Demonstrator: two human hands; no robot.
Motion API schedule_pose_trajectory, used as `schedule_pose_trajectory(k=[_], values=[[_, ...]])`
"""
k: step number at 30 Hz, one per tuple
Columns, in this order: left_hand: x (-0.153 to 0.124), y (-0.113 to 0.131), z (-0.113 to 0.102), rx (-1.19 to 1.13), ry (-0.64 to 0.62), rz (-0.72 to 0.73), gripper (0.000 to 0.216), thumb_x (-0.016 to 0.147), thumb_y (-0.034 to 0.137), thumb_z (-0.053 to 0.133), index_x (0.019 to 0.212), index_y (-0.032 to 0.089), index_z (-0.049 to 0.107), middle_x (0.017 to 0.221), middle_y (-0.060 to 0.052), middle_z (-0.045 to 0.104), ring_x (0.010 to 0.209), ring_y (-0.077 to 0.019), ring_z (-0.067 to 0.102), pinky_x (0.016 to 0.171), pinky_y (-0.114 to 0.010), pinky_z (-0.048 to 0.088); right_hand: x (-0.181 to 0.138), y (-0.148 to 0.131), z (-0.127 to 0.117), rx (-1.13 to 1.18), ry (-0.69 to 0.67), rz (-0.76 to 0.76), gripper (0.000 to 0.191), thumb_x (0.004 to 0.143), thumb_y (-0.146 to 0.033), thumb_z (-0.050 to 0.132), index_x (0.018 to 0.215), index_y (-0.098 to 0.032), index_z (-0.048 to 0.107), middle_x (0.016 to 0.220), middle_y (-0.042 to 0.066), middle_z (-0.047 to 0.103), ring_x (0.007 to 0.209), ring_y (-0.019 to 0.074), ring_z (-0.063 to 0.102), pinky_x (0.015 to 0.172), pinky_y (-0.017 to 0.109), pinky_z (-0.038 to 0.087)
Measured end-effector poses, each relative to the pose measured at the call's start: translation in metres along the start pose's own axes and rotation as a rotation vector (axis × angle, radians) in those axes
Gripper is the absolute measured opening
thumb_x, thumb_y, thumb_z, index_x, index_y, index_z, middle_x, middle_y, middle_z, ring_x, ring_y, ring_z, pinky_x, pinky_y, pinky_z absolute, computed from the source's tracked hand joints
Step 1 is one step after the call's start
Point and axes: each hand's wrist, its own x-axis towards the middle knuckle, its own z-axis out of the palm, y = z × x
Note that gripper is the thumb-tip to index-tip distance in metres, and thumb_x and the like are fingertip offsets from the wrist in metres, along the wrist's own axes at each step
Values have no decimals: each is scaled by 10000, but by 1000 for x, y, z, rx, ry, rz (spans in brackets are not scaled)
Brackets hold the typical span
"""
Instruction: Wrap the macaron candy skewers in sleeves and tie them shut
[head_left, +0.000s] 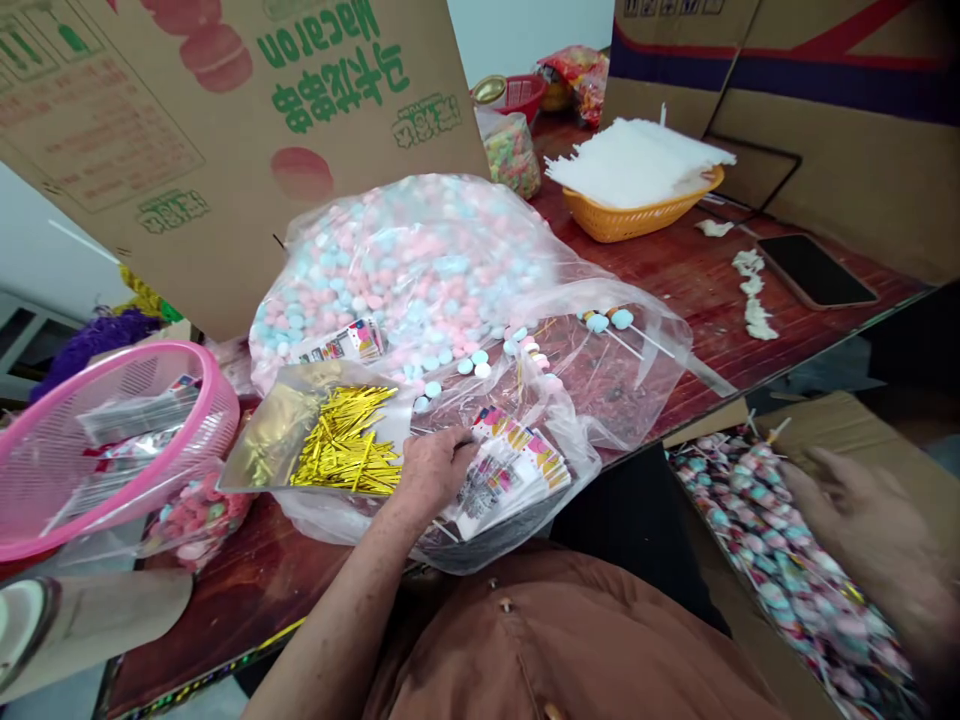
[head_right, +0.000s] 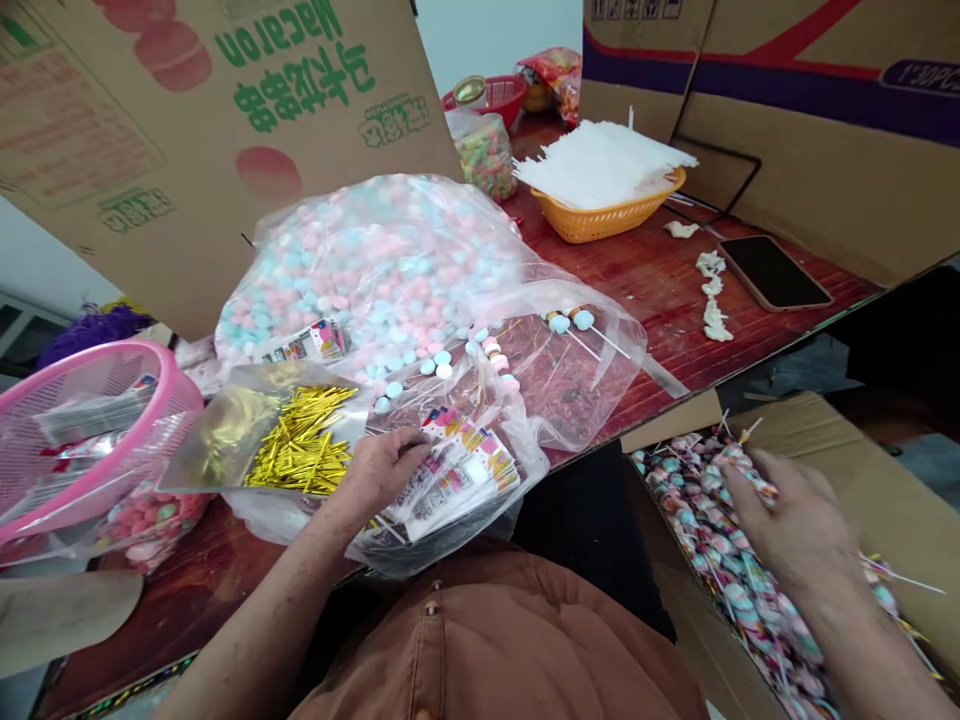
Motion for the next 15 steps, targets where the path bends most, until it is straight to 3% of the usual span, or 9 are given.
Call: schedule_pose_trajectory(k=[3, 6, 8, 11, 15], values=[[-7, 1, -14, 98, -43, 71, 317, 904, 304, 305, 997, 225, 597, 902, -46, 691, 838, -186, 625, 731, -286, 417, 35, -106, 6, 203, 68, -285, 226, 823, -376, 454, 853, -212, 607, 861, 111, 657, 838, 238, 598, 782, 387, 472], [-21, 7, -30, 255, 24, 113, 333, 899, 263, 309, 1134, 183, 531, 945, -105, 684, 869, -245, 619, 777, -372, 407, 49, -208, 12, 463, -117, -603, 276, 825, -306, 500, 1047, -160, 575, 1055, 130, 613, 1009, 233, 538, 892, 388, 418], [-33, 8, -41, 255, 92, 206, 322, 896, 240, 311, 1101, 172, 551, 951, -115, 677, 887, -255, 607, 807, -402, 393, 47, -251, 17, 538, -269, -778, 301, 798, -269, 537, 1073, -151, 567, 1142, 142, 565, 1125, 268, 450, 955, 435, 333], [-47, 5, -50, 84, 135, 338, 289, 887, 231, 337, 1017, 197, 593, 962, -83, 673, 876, -212, 605, 795, -344, 411, 37, -276, 25, 679, -463, -876, 128, 795, -139, 481, 832, -170, 599, 845, 76, 624, 907, 217, 529, 875, 404, 338], [-51, 2, -41, -65, 369, 253, 193, 805, 285, 503, 925, 186, 618, 927, -85, 673, 857, -231, 599, 789, -361, 410, 23, -268, 26, 819, -688, -610, 192, 837, -187, 453, 656, -176, 515, 615, 7, 537, 615, 136, 470, 604, 264, 338]])
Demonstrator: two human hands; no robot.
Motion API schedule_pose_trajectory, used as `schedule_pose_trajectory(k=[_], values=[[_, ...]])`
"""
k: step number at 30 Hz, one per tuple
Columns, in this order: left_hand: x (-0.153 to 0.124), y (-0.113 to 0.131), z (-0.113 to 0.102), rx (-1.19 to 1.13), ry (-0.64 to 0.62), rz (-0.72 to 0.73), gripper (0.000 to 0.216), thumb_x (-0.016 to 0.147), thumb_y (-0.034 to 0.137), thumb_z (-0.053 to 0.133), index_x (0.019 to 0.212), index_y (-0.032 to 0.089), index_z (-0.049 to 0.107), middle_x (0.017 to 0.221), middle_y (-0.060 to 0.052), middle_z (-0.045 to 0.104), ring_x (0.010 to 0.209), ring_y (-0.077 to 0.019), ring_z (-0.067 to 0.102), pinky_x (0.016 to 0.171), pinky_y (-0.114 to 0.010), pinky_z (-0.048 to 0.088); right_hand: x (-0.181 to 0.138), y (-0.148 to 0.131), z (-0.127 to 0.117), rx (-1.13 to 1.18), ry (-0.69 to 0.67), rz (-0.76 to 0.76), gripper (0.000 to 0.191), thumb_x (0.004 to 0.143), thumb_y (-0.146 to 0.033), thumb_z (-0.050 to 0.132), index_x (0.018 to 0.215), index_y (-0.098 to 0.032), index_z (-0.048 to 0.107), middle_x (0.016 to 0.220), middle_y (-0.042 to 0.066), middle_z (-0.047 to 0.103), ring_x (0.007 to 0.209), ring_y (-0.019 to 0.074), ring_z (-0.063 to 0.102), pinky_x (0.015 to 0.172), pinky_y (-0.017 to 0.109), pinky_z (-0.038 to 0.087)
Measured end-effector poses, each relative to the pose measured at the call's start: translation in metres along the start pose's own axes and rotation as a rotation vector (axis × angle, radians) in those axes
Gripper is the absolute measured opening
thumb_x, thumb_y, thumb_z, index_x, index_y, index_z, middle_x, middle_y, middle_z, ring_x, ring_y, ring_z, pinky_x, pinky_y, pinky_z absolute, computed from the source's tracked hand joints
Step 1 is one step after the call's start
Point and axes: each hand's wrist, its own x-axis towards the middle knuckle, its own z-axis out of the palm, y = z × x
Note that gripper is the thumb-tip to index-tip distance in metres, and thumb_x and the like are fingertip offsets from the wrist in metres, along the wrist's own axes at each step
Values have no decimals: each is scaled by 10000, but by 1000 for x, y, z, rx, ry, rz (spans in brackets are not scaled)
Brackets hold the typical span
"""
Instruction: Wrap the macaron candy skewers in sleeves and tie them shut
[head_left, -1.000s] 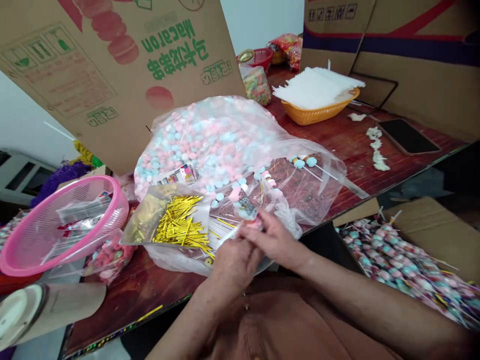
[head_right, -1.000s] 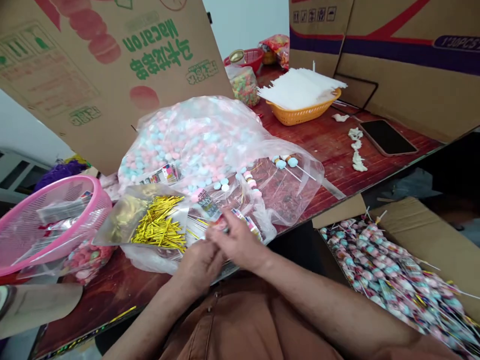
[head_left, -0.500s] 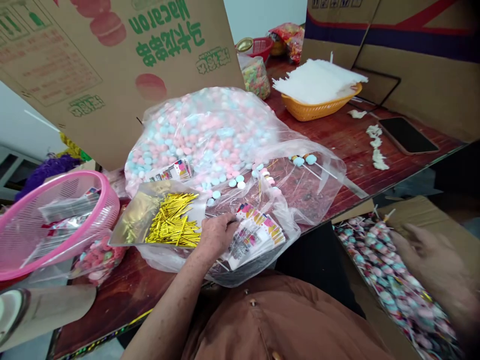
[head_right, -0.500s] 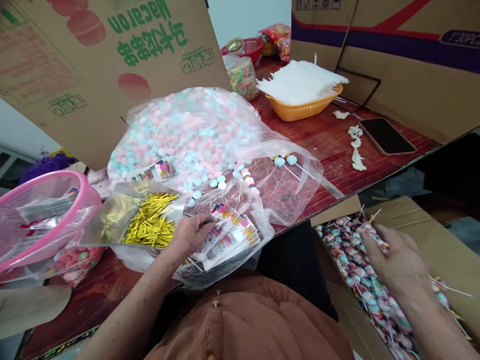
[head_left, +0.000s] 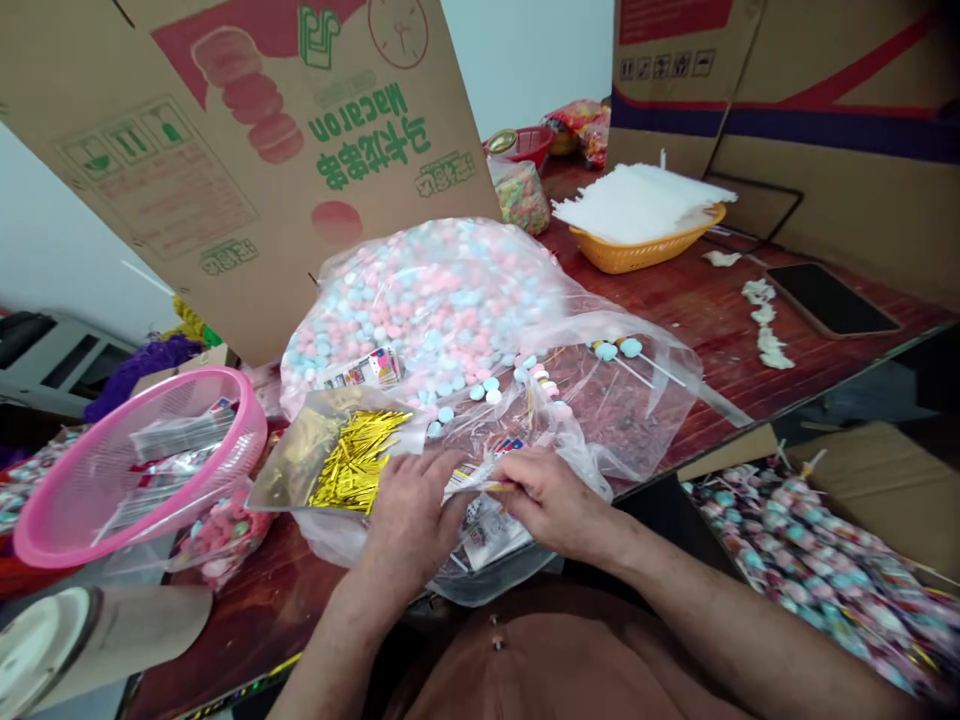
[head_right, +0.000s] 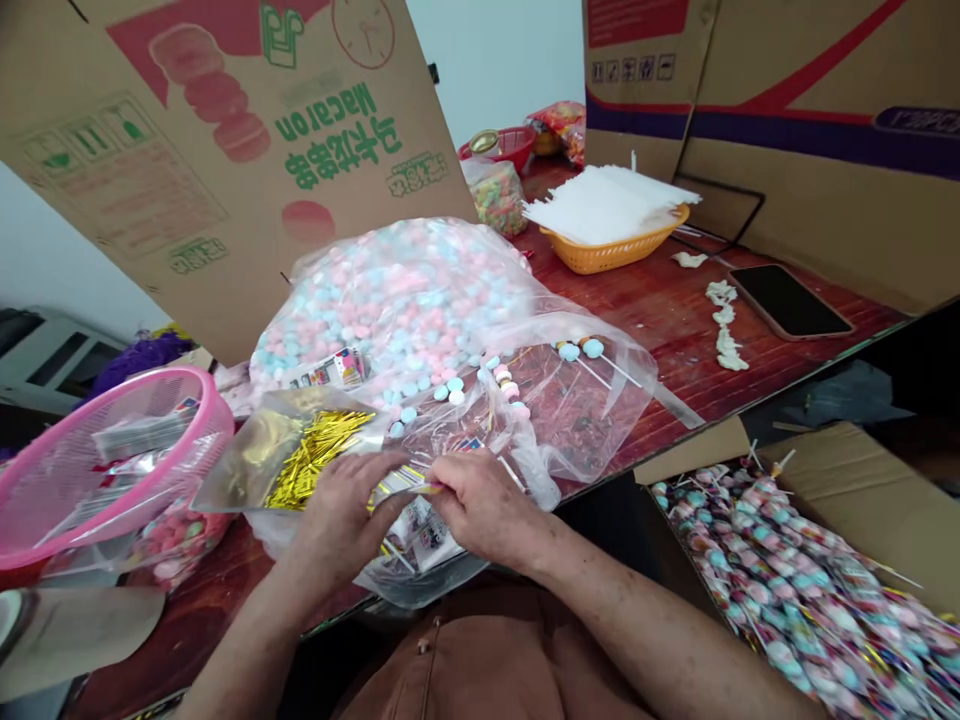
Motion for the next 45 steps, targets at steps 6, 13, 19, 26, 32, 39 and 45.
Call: schedule_pose_trajectory(k=[6, 13, 19, 26, 32, 39, 45], values=[[0, 5, 24, -428, -168, -57, 204, 833, 314, 474, 706, 184, 567, 611, 12, 594, 578, -127, 530, 555, -231, 391, -17, -2, -12, -25, -35, 77, 97, 808, -232, 518, 741, -168, 489, 776, 35, 537, 740, 150, 464, 671, 266, 343], [-2, 6, 27, -460, -19, -155, 233, 722, 348, 615, 891, 188, 594, 802, -31, 643, 680, -159, 566, 611, -260, 441, -16, -2, -4, 36, 149, 172, 292, 841, -252, 452, 589, -196, 315, 570, -35, 396, 552, 98, 352, 534, 229, 270], [-6, 8, 38, -528, 69, -183, 217, 795, 339, 523, 681, 176, 612, 598, 0, 606, 563, -129, 547, 539, -227, 427, -11, 31, -29, -265, 114, 352, 402, 902, -395, 327, 575, -189, 436, 553, -7, 484, 547, 110, 457, 527, 221, 332], [-11, -6, 22, -430, 302, 13, 190, 829, 259, 491, 861, 193, 666, 835, -58, 692, 789, -165, 624, 731, -278, 488, 21, 115, -121, -713, 232, 739, 231, 801, -221, 464, 893, -74, 618, 995, 223, 591, 995, 299, 525, 811, 399, 379], [-24, -24, 11, -310, 314, 97, 213, 849, 242, 475, 943, 206, 662, 873, -67, 699, 839, -176, 622, 781, -318, 454, -43, 102, -133, -560, 62, 523, 234, 841, -307, 435, 852, -172, 625, 801, 82, 647, 739, 199, 596, 682, 318, 459], [-19, -31, 7, -275, 247, 199, 224, 862, 267, 463, 957, 212, 658, 931, -77, 690, 860, -178, 602, 804, -343, 420, -78, 37, -127, -323, 196, -71, 196, 826, -248, 517, 993, -263, 618, 839, 33, 688, 718, 171, 645, 614, 266, 501], [-23, -29, 0, -226, 226, 208, 223, 871, 251, 453, 968, 202, 648, 912, -66, 693, 828, -170, 588, 781, -330, 401, -60, 24, -114, -392, 122, -240, 243, 805, -179, 511, 990, -272, 637, 806, 21, 698, 674, 169, 655, 616, 258, 512]])
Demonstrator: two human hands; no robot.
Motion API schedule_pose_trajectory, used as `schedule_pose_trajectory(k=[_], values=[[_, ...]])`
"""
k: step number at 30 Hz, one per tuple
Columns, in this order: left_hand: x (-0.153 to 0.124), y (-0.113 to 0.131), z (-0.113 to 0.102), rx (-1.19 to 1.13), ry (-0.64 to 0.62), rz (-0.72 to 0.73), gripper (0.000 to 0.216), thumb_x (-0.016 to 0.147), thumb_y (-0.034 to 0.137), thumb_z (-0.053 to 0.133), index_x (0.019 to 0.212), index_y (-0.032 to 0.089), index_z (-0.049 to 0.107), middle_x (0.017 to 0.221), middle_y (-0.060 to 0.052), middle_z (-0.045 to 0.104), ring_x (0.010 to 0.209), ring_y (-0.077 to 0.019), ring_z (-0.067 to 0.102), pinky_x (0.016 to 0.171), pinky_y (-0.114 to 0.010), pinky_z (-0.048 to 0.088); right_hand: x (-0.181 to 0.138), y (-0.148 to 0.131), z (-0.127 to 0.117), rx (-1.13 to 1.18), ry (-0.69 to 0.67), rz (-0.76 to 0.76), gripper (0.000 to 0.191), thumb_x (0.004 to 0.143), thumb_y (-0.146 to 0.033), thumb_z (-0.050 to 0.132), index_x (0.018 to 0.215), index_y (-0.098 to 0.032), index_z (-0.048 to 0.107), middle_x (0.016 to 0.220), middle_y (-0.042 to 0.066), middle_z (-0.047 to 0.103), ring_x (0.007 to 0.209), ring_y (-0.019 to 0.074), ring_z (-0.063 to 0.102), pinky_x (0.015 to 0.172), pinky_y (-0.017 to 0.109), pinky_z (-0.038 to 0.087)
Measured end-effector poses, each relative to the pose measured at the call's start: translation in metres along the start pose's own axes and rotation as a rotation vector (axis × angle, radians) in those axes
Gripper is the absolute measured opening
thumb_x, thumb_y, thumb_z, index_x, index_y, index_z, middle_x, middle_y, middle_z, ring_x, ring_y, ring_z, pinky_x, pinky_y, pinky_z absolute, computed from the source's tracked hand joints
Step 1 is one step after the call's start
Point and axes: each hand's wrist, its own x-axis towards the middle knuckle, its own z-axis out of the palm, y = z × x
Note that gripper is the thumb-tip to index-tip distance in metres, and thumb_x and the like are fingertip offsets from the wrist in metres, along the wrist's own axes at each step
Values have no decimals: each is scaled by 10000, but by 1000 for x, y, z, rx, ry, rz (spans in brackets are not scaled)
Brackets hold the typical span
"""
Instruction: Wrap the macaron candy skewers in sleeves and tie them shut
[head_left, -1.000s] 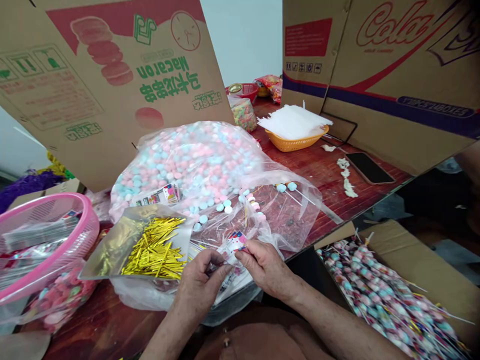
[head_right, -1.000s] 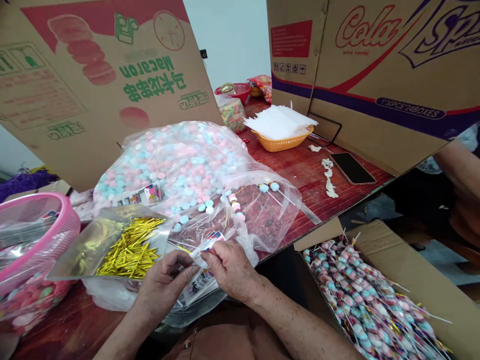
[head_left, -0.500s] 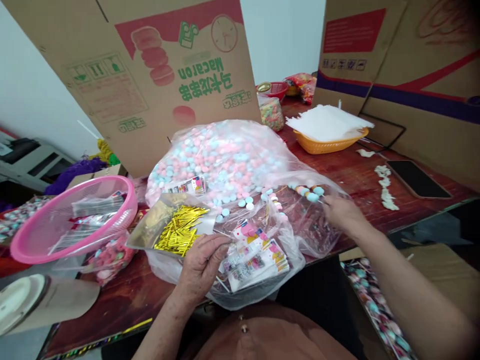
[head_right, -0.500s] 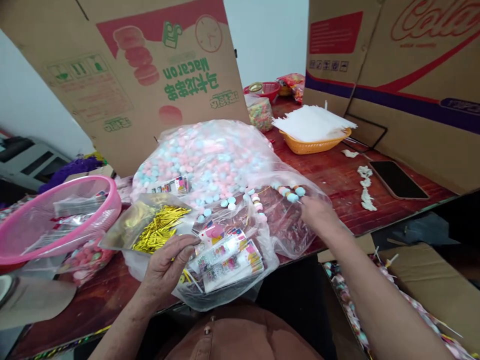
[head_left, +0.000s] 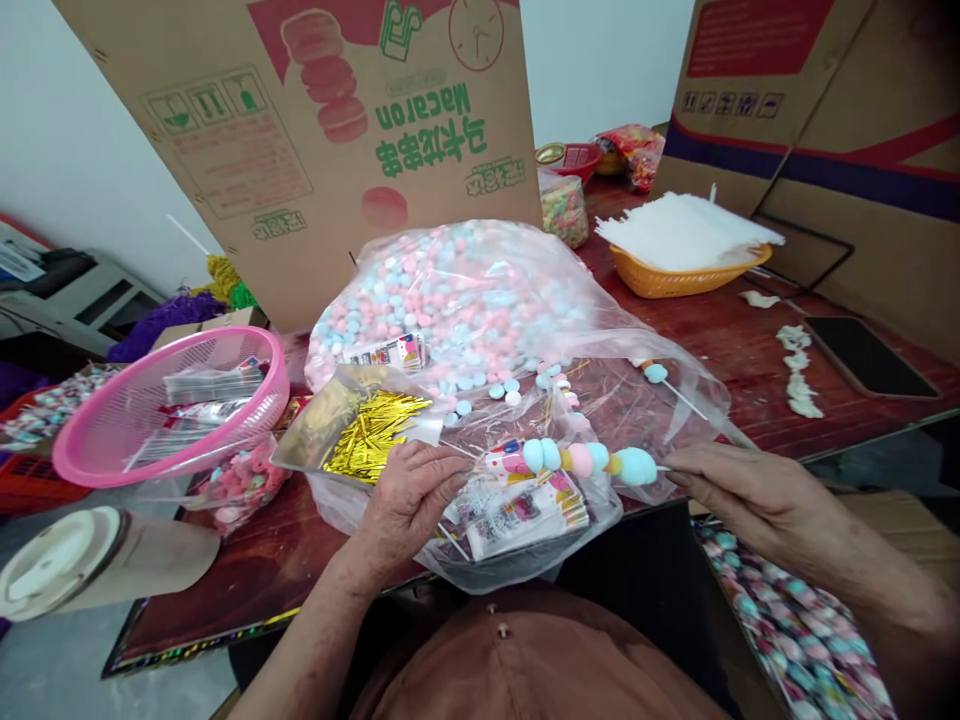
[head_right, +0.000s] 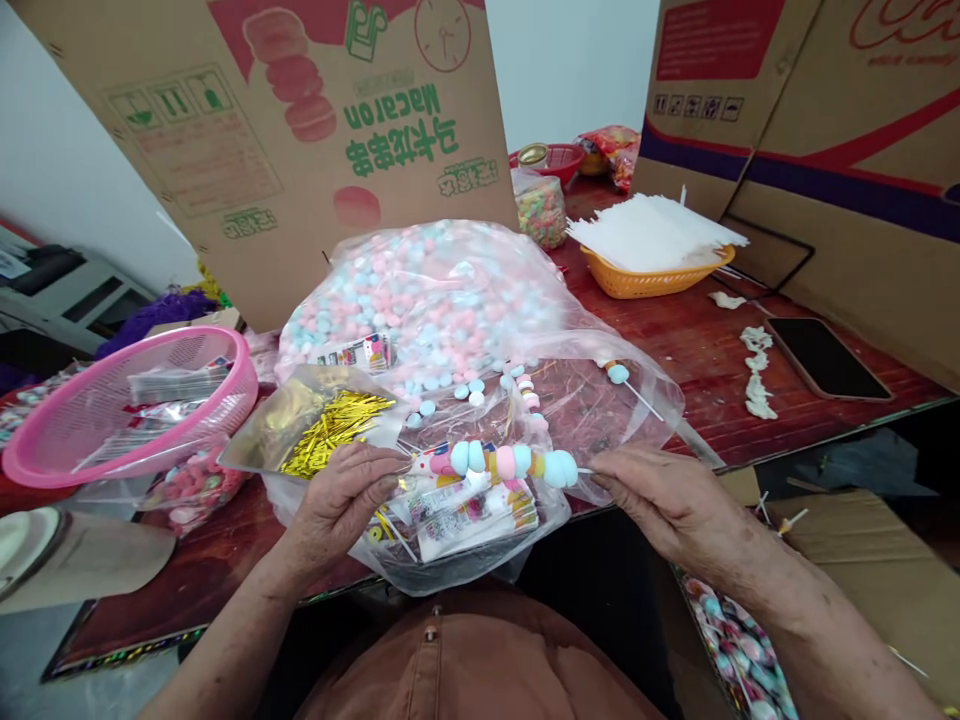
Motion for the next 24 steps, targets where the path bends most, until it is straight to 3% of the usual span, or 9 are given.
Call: schedule_pose_trajectory(k=[4, 12, 18, 20, 21, 24], values=[[-3, 0, -5, 11, -36, -29, 213, 874, 244, 450, 952, 197, 643, 906, -61, 691, 821, -171, 584, 772, -326, 389, -6, 5, 4, -64, -7, -43, 222, 800, -199, 521, 965, -269, 653, 828, 32, 705, 722, 202, 664, 649, 298, 521], [-1, 2, 2, 25, -108, -4, 220, 882, 264, 437, 937, 198, 639, 881, -48, 692, 793, -166, 576, 767, -320, 375, -2, 0, 10, 28, -66, -56, 268, 804, -137, 526, 1020, -253, 634, 853, 34, 696, 780, 165, 646, 697, 264, 498], [14, 2, 5, 10, -116, 71, 177, 856, 247, 487, 921, 214, 649, 839, -29, 695, 765, -156, 578, 776, -321, 367, 4, -6, 25, 123, -273, 85, 181, 872, -209, 451, 933, -198, 621, 801, 43, 657, 721, 140, 598, 650, 239, 450], [16, -3, 7, -2, 56, 0, 156, 813, 280, 561, 935, 246, 652, 930, -28, 683, 893, -180, 575, 891, -359, 329, 6, -8, 35, 183, -272, 178, 201, 891, -242, 418, 896, -181, 610, 759, 34, 634, 674, 127, 568, 615, 225, 431], [16, -5, 8, -46, 218, -90, 198, 779, 316, 606, 965, 259, 642, 997, -31, 664, 979, -198, 552, 946, -377, 297, 7, -10, 40, 216, -265, 225, 214, 896, -261, 409, 874, -177, 605, 733, 27, 619, 653, 122, 551, 597, 218, 422], [12, -5, 18, -529, 729, -469, 500, 642, 490, 697, 1075, 278, 562, 1124, -43, 592, 1115, -232, 493, 986, -395, 303, 7, -16, 58, 360, -255, 337, 247, 904, -310, 397, 835, -176, 592, 703, 11, 583, 636, 111, 517, 572, 199, 407]])
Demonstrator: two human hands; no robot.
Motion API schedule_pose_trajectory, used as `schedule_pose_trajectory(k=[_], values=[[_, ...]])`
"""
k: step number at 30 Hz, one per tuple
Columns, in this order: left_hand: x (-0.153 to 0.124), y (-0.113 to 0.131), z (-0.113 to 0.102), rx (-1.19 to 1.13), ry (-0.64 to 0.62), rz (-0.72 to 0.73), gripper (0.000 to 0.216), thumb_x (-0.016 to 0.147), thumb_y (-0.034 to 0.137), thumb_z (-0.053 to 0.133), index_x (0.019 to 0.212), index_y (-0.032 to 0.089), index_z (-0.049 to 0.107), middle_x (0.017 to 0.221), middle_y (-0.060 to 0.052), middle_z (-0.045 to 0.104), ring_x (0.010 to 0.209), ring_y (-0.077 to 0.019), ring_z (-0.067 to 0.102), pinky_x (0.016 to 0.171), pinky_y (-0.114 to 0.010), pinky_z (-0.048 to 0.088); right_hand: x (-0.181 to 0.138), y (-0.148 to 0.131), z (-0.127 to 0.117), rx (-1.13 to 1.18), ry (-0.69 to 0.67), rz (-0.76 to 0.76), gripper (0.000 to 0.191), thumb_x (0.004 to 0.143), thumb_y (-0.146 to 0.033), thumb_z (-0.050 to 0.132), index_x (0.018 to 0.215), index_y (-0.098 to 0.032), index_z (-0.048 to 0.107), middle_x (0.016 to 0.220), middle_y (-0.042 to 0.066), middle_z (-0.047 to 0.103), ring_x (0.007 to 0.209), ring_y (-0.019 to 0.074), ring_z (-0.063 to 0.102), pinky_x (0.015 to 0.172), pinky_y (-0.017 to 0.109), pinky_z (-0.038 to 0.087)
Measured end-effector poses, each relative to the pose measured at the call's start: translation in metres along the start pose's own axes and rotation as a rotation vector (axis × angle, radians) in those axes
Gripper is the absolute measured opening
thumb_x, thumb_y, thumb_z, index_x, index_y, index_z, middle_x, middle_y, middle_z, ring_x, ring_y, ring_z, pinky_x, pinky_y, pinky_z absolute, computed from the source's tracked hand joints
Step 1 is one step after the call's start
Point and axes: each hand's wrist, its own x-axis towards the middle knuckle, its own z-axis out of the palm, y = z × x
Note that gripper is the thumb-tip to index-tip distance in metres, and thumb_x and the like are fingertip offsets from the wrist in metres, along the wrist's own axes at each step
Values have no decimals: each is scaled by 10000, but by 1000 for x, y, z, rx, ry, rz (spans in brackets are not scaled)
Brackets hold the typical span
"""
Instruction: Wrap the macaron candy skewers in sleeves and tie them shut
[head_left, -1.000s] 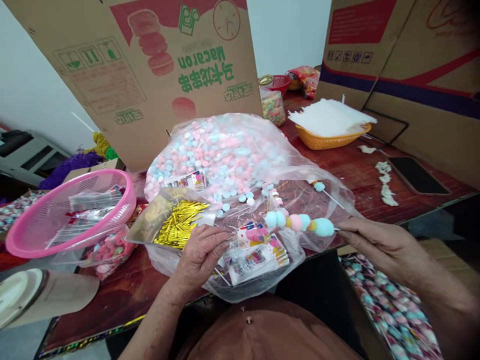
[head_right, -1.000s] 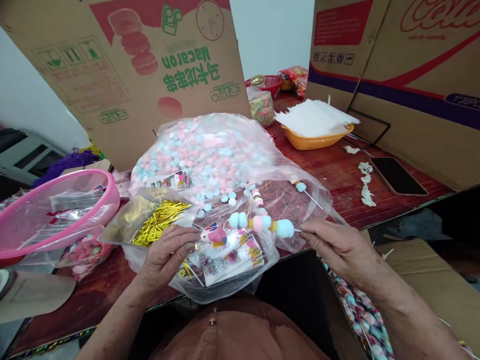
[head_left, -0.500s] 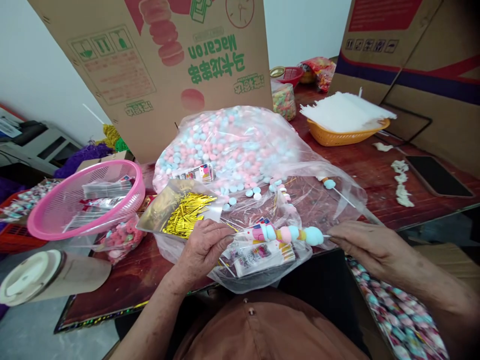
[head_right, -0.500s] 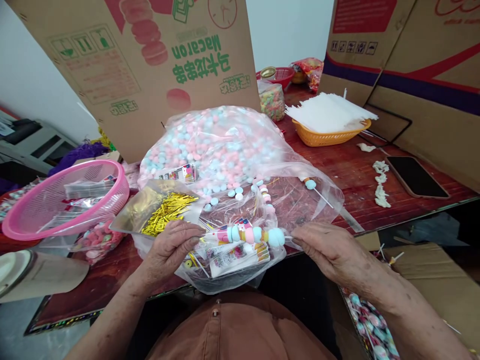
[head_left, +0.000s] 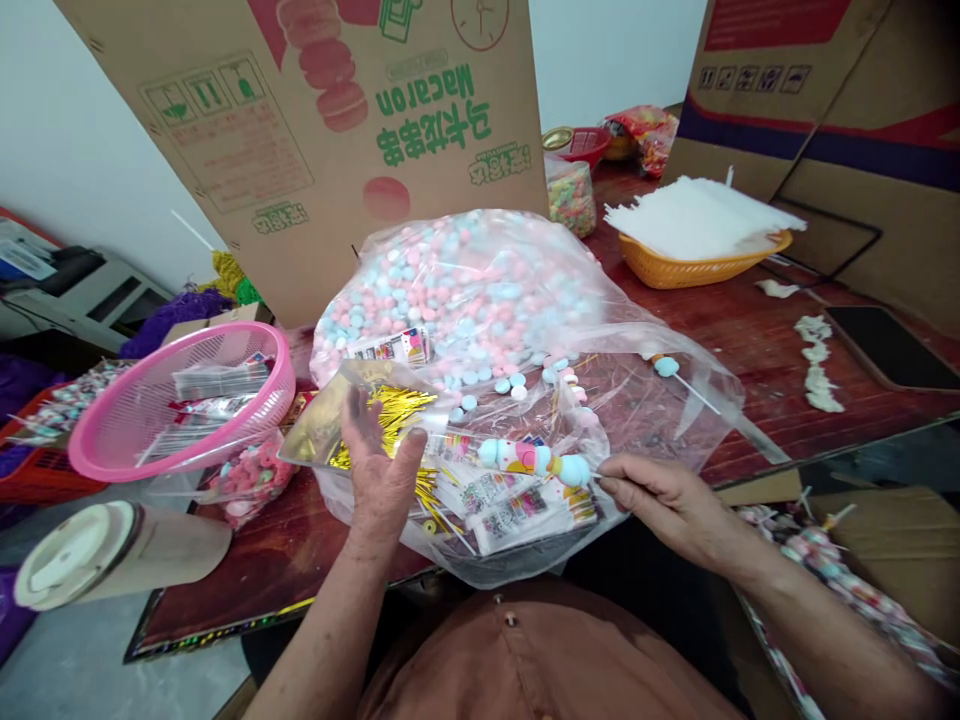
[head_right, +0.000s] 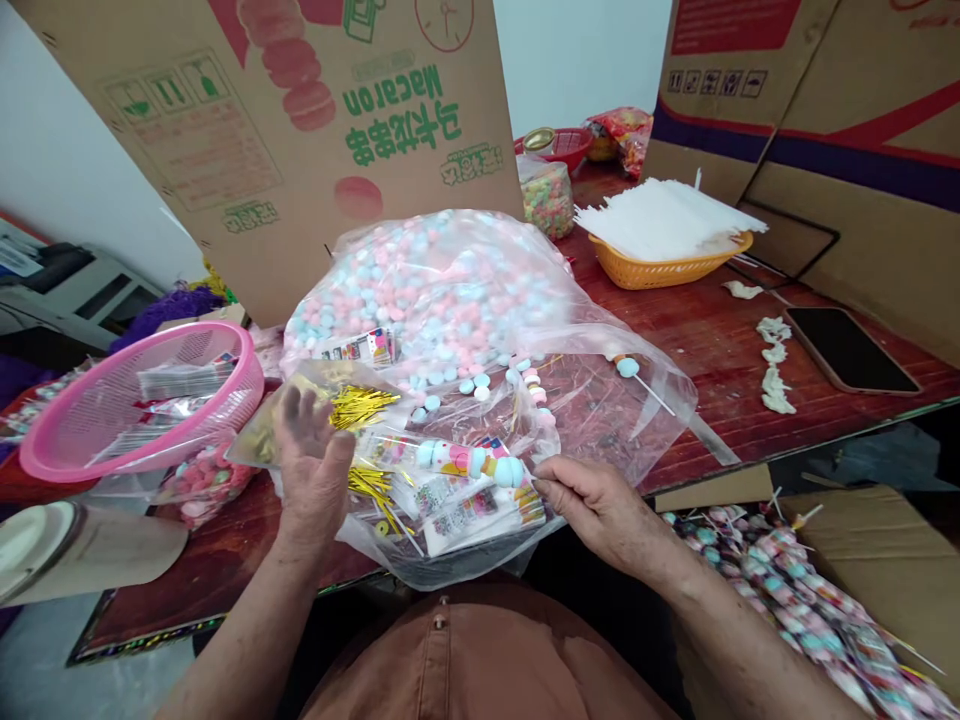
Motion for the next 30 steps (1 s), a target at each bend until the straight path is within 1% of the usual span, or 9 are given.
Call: schedule_pose_trajectory(k=[3, 5, 9, 11, 14, 17, 22, 26, 30], values=[[-13, 4, 12, -605, 8, -557, 629, 543, 593, 710, 1039, 250, 533, 1067, -69, 610, 1020, -256, 571, 895, -418, 411, 4, -7, 22, 115, -15, 23, 252, 900, -320, 398, 809, -172, 579, 686, 4, 556, 625, 107, 489, 557, 196, 388], [-17, 11, 25, -813, -49, -749, 579, 550, 544, 735, 992, 221, 548, 955, -66, 651, 895, -235, 624, 853, -418, 447, 7, -17, 37, 155, -16, 18, 253, 895, -317, 401, 771, -170, 566, 633, -10, 516, 581, 99, 448, 526, 195, 360], [-18, 22, 50, -858, -37, -758, 322, 628, 407, 737, 793, 174, 588, 484, 57, 558, 463, -101, 550, 737, -347, 497, 21, -41, 65, 242, 26, 17, 256, 886, -305, 402, 711, -167, 530, 573, -29, 444, 533, 90, 395, 498, 197, 331], [-21, 22, 56, -849, -71, -798, 302, 653, 417, 713, 668, 159, 557, 416, 63, 506, 407, -87, 507, 677, -318, 500, 29, -48, 75, 280, 99, 48, 261, 880, -308, 399, 698, -165, 519, 559, -32, 434, 519, 90, 390, 493, 200, 334], [-24, 17, 55, -868, -79, -850, 335, 648, 434, 710, 625, 155, 526, 469, 44, 531, 471, -104, 542, 652, -298, 495, 35, -48, 84, 295, 183, 61, 246, 875, -317, 402, 768, -157, 557, 591, -16, 490, 531, 99, 425, 506, 206, 359], [-24, 11, 49, -886, 23, -866, 344, 640, 437, 717, 631, 159, 516, 495, 57, 515, 483, -93, 532, 672, -297, 491, 33, -43, 87, 173, 164, -13, 241, 878, -288, 392, 836, -155, 589, 625, 8, 553, 548, 113, 473, 524, 216, 367], [-41, 9, 59, -854, 37, -953, 405, 614, 516, 702, 597, 158, 513, 534, 18, 566, 538, -118, 560, 678, -289, 478, 35, -39, 97, -16, 244, -14, 260, 875, -260, 361, 723, -165, 549, 618, 38, 592, 536, 134, 522, 507, 229, 354], [-52, 2, 55, -817, -58, -1039, 434, 596, 520, 715, 771, 143, 591, 753, -36, 647, 686, -145, 606, 696, -265, 480, 41, -32, 97, -60, 259, -2, 256, 878, -265, 356, 731, -173, 545, 634, 41, 600, 567, 144, 542, 529, 234, 363], [-31, -6, 31, -862, -96, -1045, 448, 693, 540, 627, 916, 154, 594, 856, -75, 662, 749, -182, 628, 703, -317, 501, 38, -28, 86, -74, 191, -52, 269, 888, -289, 363, 717, -177, 537, 551, 0, 538, 503, 120, 479, 502, 220, 336]])
